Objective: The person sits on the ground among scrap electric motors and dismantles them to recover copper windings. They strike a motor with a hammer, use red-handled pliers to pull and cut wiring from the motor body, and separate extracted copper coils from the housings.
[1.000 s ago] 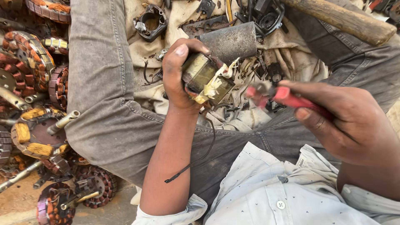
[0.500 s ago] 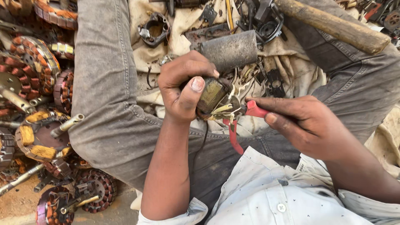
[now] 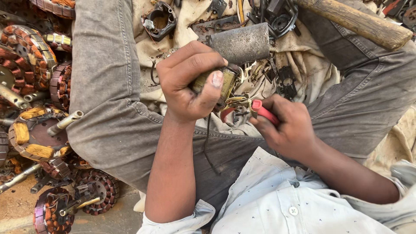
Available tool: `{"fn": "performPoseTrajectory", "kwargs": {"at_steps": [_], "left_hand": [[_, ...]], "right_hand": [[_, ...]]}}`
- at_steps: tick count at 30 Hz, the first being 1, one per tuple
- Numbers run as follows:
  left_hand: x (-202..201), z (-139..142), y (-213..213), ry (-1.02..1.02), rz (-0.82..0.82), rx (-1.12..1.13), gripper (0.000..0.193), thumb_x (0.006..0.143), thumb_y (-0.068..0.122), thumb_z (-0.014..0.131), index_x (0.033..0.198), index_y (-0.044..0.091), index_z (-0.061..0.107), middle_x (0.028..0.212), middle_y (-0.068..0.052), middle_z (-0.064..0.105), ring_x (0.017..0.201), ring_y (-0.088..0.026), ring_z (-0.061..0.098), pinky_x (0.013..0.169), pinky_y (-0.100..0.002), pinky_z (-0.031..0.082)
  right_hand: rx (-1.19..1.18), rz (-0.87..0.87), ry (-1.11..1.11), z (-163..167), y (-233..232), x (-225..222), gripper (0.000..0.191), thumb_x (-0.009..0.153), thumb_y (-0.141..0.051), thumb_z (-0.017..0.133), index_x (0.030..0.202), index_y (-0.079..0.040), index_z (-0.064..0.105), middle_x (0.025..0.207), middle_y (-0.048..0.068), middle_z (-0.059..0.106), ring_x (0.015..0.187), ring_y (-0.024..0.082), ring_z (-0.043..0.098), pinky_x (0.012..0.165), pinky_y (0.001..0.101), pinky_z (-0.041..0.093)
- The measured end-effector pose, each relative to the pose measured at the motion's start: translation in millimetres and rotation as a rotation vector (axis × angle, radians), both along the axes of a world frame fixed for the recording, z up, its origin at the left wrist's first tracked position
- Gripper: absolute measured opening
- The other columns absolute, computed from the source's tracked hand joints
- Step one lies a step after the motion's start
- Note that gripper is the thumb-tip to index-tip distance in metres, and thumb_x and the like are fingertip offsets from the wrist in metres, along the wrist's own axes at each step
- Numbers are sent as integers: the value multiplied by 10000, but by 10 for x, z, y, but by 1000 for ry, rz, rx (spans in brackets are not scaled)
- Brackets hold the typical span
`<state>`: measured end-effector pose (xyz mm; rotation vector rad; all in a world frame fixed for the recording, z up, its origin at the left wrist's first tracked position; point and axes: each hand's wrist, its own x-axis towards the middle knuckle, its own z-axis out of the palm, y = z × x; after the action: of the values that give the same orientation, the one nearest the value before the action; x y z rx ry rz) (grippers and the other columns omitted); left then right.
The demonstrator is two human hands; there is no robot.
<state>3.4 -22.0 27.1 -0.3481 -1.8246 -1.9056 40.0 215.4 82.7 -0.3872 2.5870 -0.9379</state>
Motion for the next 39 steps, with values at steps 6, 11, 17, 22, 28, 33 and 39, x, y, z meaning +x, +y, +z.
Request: {"fn": "performPoseTrajectory", "kwargs": {"at_steps": [6,11,17,22,28,33,39], "left_hand": [[2,22,-6,21,-64,-41,144,901,90,679,1004,-4,715,908,-103,688,723,-182,675,654,-279,534],[1,1,41,10,-131,-33,118,917,78,677,1002,3,713,881,-96,681,717,-172,673,651,-283,537],[-1,-12,44,-6,-269,-51,87,916,53,690,988,6,706,859,-85,657,704,-183,652,646,-287,519],[1,-15,55,-27,-322,-98,51,928,31,723,974,15,706,838,-77,653,714,-194,664,654,-291,517],[22,1,85,-42,-350,-99,58,908,35,709,962,22,690,869,-70,645,715,-198,659,641,-305,516],[20,-6,67,-1,-360,-253,94,927,76,773,920,27,694,809,-76,616,718,-239,635,638,-333,494],[7,-35,66,20,-388,-306,68,893,63,748,909,35,688,823,-75,610,729,-251,638,641,-346,498]], "right_hand": [[-460,197,-279,-322,201,-156,305,863,-170,785,1042,53,678,1276,142,611,1186,217,542,997,358,416],[-859,-16,-949,-501,249,-46,263,979,-288,792,951,-41,707,1310,100,654,1321,206,568,1227,441,412],[-1171,-76,-1337,-386,385,45,256,958,-291,782,961,-66,660,1460,195,544,1426,305,488,1182,548,369],[-1394,197,-1352,-233,531,123,631,951,-76,763,1482,-46,423,1603,164,358,1547,294,347,1283,502,269],[-904,47,-1241,-126,628,131,966,842,-31,736,1617,-19,159,1687,238,247,1587,337,263,1261,496,269],[-280,385,-631,14,641,9,667,836,-137,781,1428,38,530,1650,273,345,1557,324,311,1193,382,276],[-313,329,-647,-40,469,26,535,877,-183,756,1335,36,588,1415,194,555,1293,270,551,1081,376,431]]}}
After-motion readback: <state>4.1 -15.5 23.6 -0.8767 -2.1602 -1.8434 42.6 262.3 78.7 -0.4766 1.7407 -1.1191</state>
